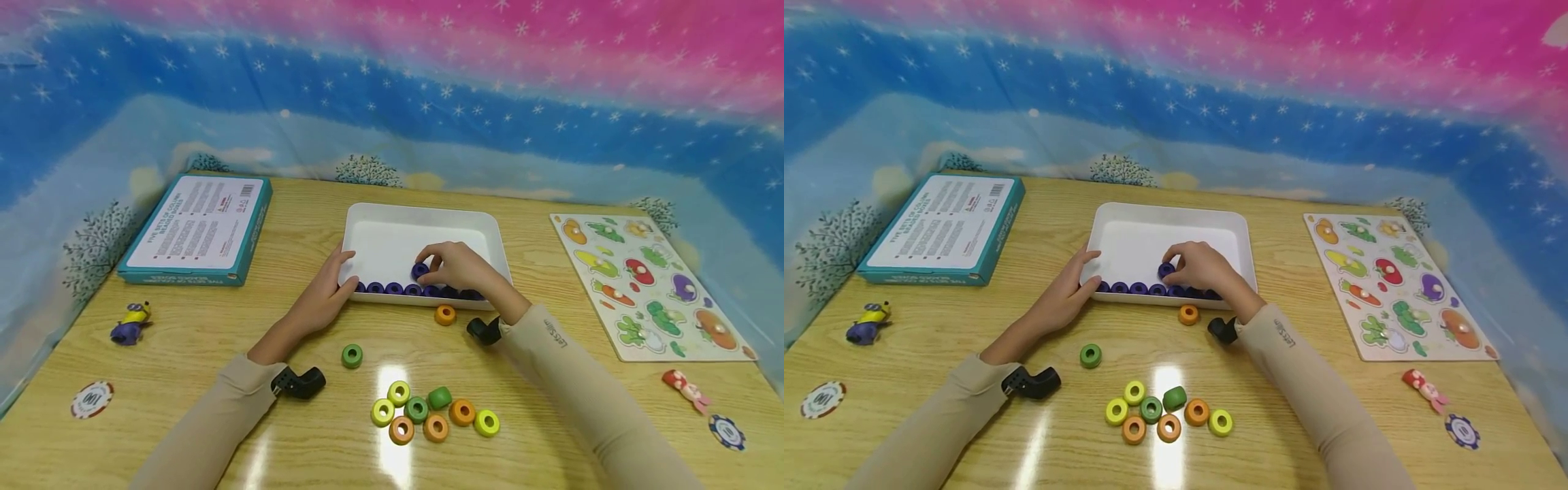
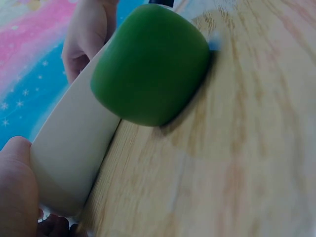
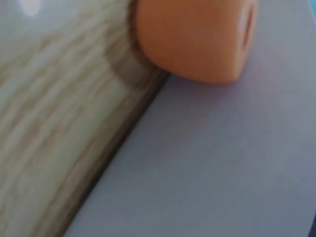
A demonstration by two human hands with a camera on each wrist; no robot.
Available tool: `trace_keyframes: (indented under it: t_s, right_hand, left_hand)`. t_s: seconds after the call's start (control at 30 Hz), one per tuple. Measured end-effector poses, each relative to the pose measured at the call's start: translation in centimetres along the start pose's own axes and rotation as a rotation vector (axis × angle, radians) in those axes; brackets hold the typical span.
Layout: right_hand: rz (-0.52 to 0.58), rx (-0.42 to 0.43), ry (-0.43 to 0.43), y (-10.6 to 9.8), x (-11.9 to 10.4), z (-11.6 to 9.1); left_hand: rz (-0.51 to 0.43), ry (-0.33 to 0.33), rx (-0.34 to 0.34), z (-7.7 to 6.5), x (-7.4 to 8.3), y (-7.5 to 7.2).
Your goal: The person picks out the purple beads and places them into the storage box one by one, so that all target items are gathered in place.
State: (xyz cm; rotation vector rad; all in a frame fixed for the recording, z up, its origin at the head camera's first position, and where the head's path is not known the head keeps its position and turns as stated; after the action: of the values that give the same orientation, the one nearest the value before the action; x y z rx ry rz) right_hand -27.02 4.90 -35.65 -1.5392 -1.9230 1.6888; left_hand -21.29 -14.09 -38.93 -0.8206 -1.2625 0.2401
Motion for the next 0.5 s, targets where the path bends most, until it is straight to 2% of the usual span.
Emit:
trace_keyframes:
  t_s: [0.13, 0.23, 0.37, 0.5]
  right_hand:
    - [0.006, -0.006, -0.001, 0.0, 0.1, -0.2]
    - [0.017, 0.023, -0.028, -0.2, 0.1, -0.8]
    - [0.022, 0.118, -0.054, -1.1, 0.4, -2.2]
    - [0.024, 0.276, -0.059, -2.2, 0.6, -4.5]
  left_hand:
    - [0.0, -0.001, -0.005, 0.1, 0.0, 0.0]
    - [-0.005, -0.003, -0.008, 0.2, 0.0, 0.1]
    - [-0.013, -0.012, -0.003, 0.0, -0.2, 0.1]
    - [-0.028, -0.01, 0.004, -0.2, -0.5, 0.0]
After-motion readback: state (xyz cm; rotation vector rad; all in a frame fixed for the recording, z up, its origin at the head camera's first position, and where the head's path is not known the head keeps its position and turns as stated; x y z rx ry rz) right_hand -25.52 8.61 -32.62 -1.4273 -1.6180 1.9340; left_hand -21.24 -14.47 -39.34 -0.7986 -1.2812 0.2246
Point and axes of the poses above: each hand's wrist, its own z-axis towards the middle knuckle, its own y-axis out of the palm, x = y × z, the point moved 6 cm from there along z, towards the middle knuckle, and after that the axes turned 11 degrees about -x, right-handed, at the moved point
